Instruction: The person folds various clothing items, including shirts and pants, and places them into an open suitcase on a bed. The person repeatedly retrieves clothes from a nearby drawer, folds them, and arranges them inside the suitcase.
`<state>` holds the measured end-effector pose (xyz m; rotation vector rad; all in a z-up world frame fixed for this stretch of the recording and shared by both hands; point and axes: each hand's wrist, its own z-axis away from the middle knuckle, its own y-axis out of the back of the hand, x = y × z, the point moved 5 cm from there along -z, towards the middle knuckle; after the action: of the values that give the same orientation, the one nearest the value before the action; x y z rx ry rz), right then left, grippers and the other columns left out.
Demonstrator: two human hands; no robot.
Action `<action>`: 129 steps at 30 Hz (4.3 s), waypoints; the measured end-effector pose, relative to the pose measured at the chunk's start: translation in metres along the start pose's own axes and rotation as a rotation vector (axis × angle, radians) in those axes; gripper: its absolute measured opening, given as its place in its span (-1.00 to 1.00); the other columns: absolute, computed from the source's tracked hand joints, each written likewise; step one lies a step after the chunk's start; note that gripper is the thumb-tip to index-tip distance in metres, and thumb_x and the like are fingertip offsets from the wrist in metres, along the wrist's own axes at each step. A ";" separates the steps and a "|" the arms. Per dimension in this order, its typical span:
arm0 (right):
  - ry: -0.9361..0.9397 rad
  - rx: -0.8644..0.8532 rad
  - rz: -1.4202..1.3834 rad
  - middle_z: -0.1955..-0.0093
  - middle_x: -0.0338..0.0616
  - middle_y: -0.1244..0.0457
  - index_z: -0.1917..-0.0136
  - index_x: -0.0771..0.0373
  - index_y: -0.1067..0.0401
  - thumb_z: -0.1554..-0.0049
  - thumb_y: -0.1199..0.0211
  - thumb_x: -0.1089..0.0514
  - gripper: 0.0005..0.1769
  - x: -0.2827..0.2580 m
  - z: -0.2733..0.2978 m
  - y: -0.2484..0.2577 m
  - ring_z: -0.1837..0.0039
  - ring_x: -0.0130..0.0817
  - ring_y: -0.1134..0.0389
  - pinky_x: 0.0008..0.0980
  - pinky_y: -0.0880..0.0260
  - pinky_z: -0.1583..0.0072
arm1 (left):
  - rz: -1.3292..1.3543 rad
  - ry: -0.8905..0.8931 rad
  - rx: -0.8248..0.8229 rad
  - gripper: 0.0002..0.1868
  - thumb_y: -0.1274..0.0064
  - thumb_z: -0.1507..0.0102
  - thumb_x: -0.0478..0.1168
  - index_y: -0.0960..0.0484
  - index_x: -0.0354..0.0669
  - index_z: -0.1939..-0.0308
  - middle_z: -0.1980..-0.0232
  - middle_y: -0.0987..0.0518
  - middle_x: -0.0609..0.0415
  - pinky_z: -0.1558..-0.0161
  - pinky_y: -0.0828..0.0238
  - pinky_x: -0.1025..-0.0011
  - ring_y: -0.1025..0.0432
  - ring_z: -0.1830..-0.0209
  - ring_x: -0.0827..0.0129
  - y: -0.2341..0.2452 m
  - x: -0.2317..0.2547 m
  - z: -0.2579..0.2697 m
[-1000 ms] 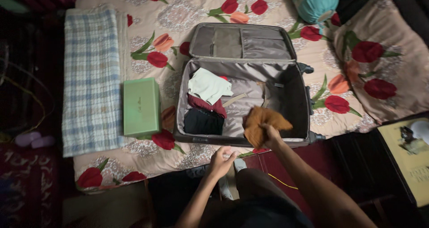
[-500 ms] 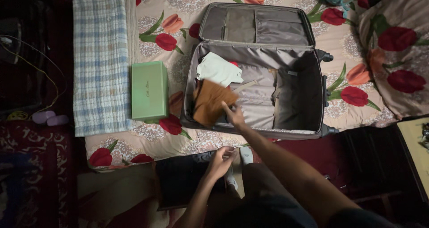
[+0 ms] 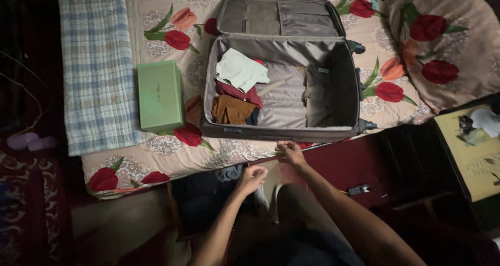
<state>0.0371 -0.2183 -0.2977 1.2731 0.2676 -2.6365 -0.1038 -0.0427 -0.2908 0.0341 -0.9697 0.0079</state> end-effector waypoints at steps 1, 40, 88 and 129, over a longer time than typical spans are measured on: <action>0.001 -0.004 0.002 -0.01 -0.20 -0.39 -0.18 0.20 -0.40 -0.24 -0.20 0.01 -0.69 0.001 0.007 0.006 0.02 -0.36 -0.44 -0.34 -0.49 0.05 | 0.025 0.001 0.000 -0.57 -0.14 -0.29 0.06 -0.65 -0.18 -0.05 0.15 -0.70 0.09 0.41 -0.47 0.49 -0.57 0.34 0.48 0.000 -0.007 -0.002; -0.016 0.087 -0.288 0.13 -0.18 -0.37 -0.16 0.21 -0.43 -0.32 -0.12 0.14 -0.81 0.266 0.052 -0.061 0.20 -0.41 -0.42 -0.39 -0.48 0.13 | -0.345 -0.052 0.331 -0.76 -0.02 -0.40 -0.29 -0.59 -0.22 -0.15 0.15 -0.68 -0.04 0.23 -0.51 0.42 -0.52 0.30 0.33 0.259 -0.352 -0.016; 0.537 0.337 0.221 0.25 -0.18 -0.29 0.06 0.36 -0.50 -0.28 -0.27 -0.08 -0.59 -0.014 0.208 0.079 0.17 -0.54 -0.24 -0.42 -0.32 0.13 | -0.925 -0.973 0.308 -0.73 -0.34 -0.18 -0.01 -0.69 -0.07 0.44 0.47 -0.59 0.01 0.45 -0.41 0.13 -0.53 0.50 0.04 -0.068 0.108 0.118; 1.099 0.302 0.587 0.06 -0.09 -0.41 -0.17 0.36 -0.47 -0.12 -0.28 0.33 -0.68 -0.447 0.246 0.029 0.03 -0.33 -0.42 -0.27 -0.44 -0.02 | 0.286 -0.988 -0.156 -0.79 -0.03 -0.39 -0.19 -0.61 -0.30 0.06 0.13 -0.69 0.05 0.11 -0.63 0.35 -0.62 0.16 0.35 -0.029 0.568 0.110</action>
<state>0.1316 -0.2620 0.2023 2.3308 -0.3307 -1.3278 0.1275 -0.0797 0.2389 -0.2692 -1.9530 0.1933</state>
